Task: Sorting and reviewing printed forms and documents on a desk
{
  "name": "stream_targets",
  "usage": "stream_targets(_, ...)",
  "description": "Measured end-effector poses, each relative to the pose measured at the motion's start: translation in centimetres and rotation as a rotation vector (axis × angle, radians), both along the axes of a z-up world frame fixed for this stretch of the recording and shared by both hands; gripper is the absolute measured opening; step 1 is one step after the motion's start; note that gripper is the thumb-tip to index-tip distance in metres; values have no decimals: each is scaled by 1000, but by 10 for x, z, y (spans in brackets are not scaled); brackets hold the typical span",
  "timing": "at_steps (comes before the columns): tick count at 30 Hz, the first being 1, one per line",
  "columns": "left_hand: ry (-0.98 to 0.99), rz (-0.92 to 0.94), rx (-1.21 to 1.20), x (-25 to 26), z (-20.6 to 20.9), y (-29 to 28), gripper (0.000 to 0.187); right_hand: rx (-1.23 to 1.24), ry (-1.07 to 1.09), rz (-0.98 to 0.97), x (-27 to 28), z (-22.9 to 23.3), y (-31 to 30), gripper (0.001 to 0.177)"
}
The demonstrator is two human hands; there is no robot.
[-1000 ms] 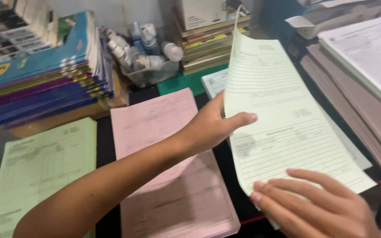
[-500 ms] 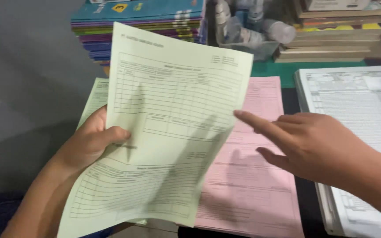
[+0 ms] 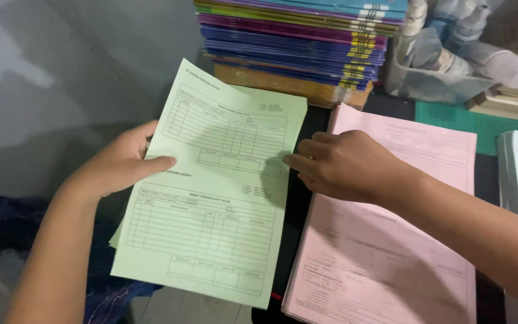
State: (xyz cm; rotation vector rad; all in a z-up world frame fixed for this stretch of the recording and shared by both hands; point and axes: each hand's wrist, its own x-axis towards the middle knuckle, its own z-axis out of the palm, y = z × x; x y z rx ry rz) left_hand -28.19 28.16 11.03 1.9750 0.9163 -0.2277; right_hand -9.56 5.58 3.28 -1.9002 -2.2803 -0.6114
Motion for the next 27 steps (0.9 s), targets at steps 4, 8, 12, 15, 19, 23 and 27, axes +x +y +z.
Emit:
stream_targets(4, 67, 44, 96, -3, -14, 21, 67, -62, 15, 15, 0, -2, 12, 16)
stream_targets(8, -345, -73, 93, -2, -26, 36, 66, -62, 26, -46, -2, -7, 17, 12)
stream_targets(12, -318, -62, 149, 3, -25, 35, 67, -34, 59, -39, 0, -7, 19, 15)
stream_targets(15, -225, -65, 254, 1, -32, 44, 76, -74, 92, -35, 5, -13, 20, 17)
stream_targets(19, -253, -124, 221, -9, -42, 43, 89, -94, 108, -39, 5, -13, 18, 21)
stream_targets(23, -398, -236, 149, -26, -66, 52, 88, -129, 95, -68, 4, -10, 19, 22)
stream_targets(27, -457, -142, -173, -63, -72, 44, 84, -107, 82, -118, 4, -13, 23, 24)
